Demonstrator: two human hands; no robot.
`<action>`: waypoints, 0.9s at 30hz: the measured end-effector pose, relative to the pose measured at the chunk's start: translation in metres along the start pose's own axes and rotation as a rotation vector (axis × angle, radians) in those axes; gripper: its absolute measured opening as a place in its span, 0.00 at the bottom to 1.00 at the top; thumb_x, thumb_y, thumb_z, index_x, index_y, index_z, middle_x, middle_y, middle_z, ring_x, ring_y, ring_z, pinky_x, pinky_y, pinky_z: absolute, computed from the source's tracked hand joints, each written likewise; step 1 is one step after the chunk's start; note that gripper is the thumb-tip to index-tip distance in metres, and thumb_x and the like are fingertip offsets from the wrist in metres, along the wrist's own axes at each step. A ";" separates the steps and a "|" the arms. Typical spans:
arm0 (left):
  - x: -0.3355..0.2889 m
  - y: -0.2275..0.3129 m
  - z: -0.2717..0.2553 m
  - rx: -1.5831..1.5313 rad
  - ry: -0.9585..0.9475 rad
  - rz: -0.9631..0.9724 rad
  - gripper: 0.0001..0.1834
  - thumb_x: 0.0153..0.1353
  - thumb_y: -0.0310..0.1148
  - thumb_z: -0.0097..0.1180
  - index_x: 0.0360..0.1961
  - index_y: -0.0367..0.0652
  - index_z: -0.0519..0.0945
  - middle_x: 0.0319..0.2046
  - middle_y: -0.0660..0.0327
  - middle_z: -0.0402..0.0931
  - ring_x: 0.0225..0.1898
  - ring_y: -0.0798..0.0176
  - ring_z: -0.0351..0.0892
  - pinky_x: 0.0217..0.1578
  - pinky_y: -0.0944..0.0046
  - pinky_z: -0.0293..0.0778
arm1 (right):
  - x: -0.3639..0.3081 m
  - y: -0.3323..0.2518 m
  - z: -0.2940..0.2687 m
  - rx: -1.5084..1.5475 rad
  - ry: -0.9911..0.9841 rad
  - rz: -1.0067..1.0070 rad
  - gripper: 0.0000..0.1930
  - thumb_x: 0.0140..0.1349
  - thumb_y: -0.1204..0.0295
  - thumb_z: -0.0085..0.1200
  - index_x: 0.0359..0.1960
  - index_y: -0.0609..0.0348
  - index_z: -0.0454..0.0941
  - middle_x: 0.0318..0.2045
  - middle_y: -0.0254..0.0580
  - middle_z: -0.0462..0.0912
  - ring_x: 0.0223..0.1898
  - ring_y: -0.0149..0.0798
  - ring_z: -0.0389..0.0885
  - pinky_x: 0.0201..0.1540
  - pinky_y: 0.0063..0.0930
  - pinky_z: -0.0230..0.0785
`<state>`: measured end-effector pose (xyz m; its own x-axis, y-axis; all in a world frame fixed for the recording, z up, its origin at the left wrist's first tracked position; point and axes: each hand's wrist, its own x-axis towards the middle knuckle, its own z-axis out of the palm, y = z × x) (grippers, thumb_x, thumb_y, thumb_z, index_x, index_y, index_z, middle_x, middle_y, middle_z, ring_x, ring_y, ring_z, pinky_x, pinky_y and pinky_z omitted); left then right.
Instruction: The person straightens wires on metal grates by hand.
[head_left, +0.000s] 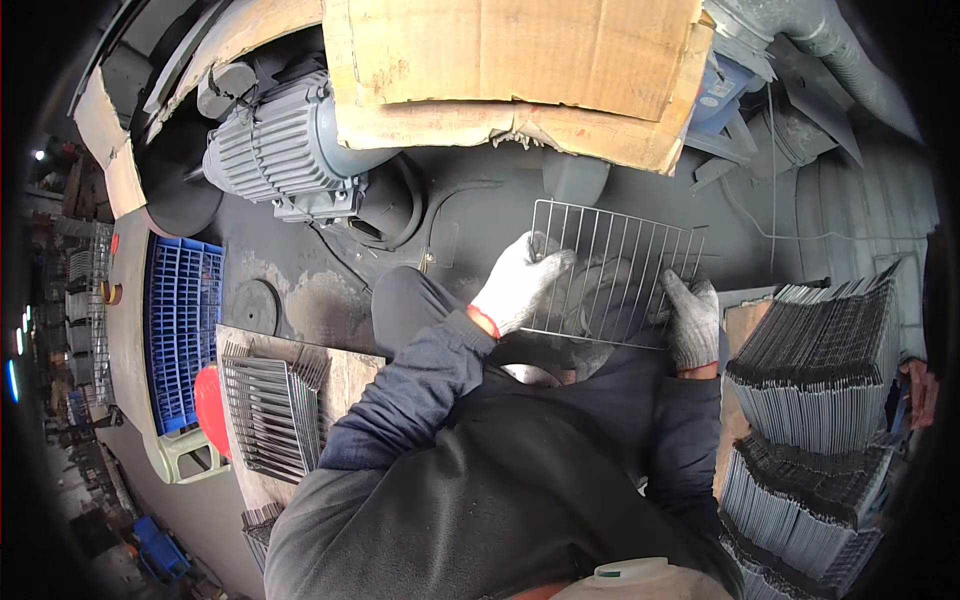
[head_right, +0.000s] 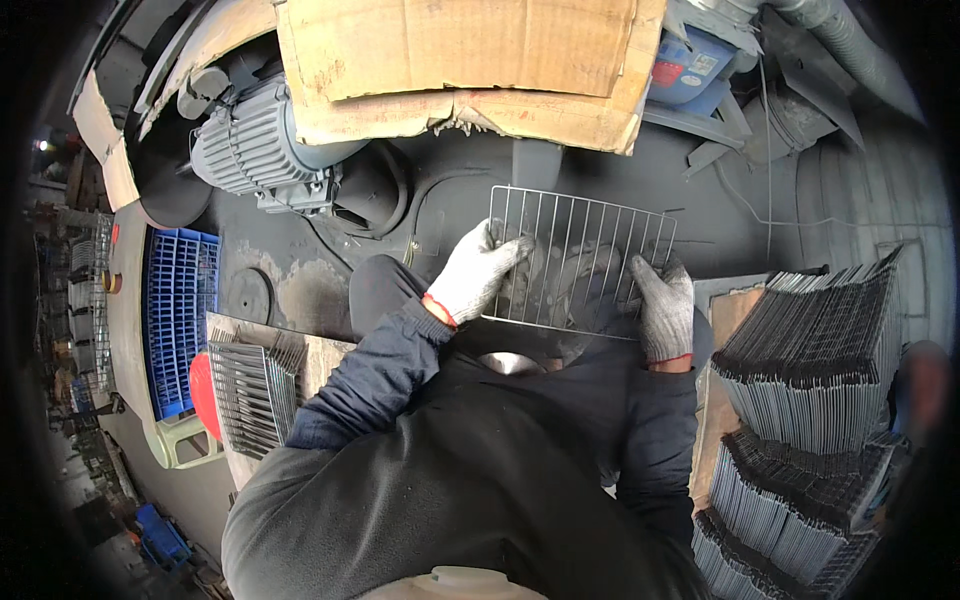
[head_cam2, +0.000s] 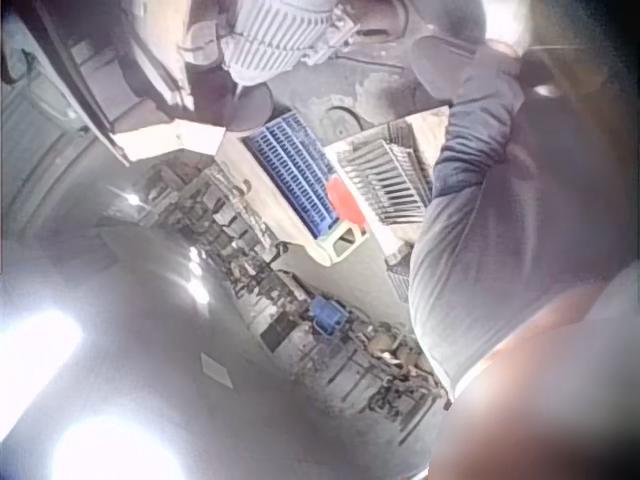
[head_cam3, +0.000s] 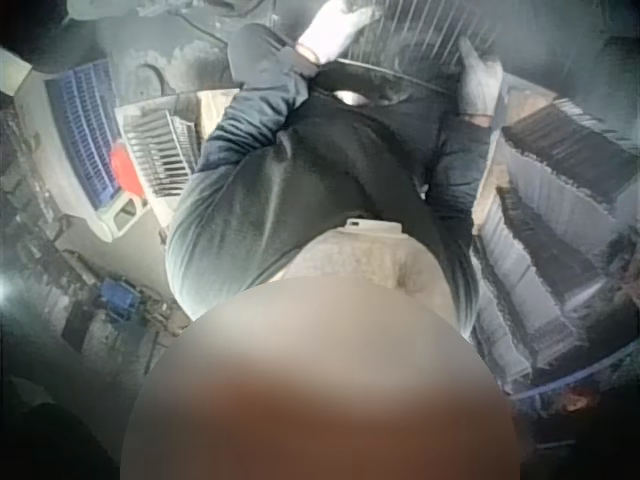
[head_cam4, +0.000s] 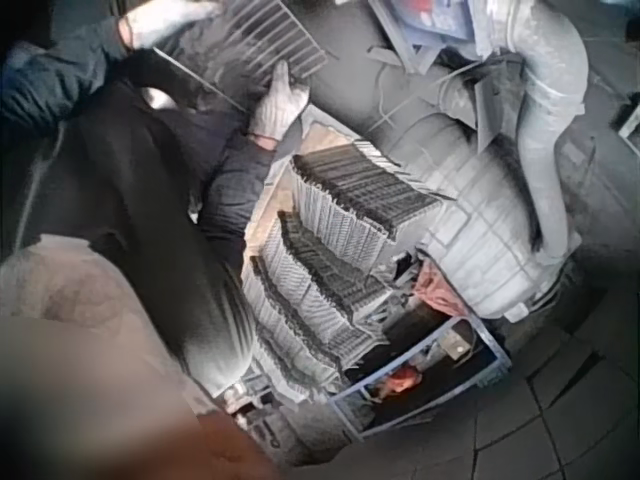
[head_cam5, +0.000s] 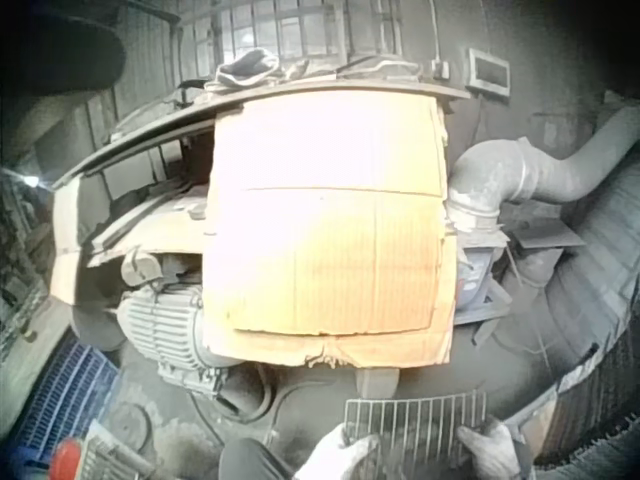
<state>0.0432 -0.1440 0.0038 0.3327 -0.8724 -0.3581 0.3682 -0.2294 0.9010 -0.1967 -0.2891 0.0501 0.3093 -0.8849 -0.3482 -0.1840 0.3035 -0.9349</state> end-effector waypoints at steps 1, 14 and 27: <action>-0.001 -0.001 -0.004 -0.003 0.031 0.013 0.14 0.74 0.35 0.64 0.52 0.37 0.79 0.38 0.65 0.82 0.35 0.74 0.77 0.36 0.69 0.76 | 0.003 -0.004 0.006 -0.095 0.029 0.004 0.10 0.71 0.71 0.66 0.46 0.67 0.84 0.36 0.39 0.89 0.32 0.30 0.87 0.31 0.26 0.80; 0.010 -0.012 -0.002 -0.136 0.010 0.009 0.13 0.74 0.33 0.63 0.55 0.40 0.80 0.40 0.67 0.82 0.36 0.74 0.77 0.37 0.69 0.76 | 0.000 -0.003 0.021 0.137 0.014 -0.002 0.08 0.72 0.73 0.62 0.46 0.66 0.86 0.36 0.39 0.90 0.31 0.31 0.87 0.33 0.24 0.79; -0.029 0.032 -0.045 -0.122 0.095 -0.120 0.17 0.74 0.35 0.64 0.57 0.38 0.78 0.39 0.62 0.83 0.34 0.69 0.83 0.33 0.63 0.83 | 0.013 0.024 0.057 -0.099 -0.064 0.033 0.10 0.70 0.71 0.66 0.49 0.64 0.85 0.33 0.34 0.88 0.26 0.27 0.82 0.27 0.25 0.73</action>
<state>0.0841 -0.1067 0.0321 0.3582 -0.7963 -0.4875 0.5109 -0.2699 0.8162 -0.1442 -0.2735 0.0194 0.3603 -0.8497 -0.3849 -0.2852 0.2925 -0.9127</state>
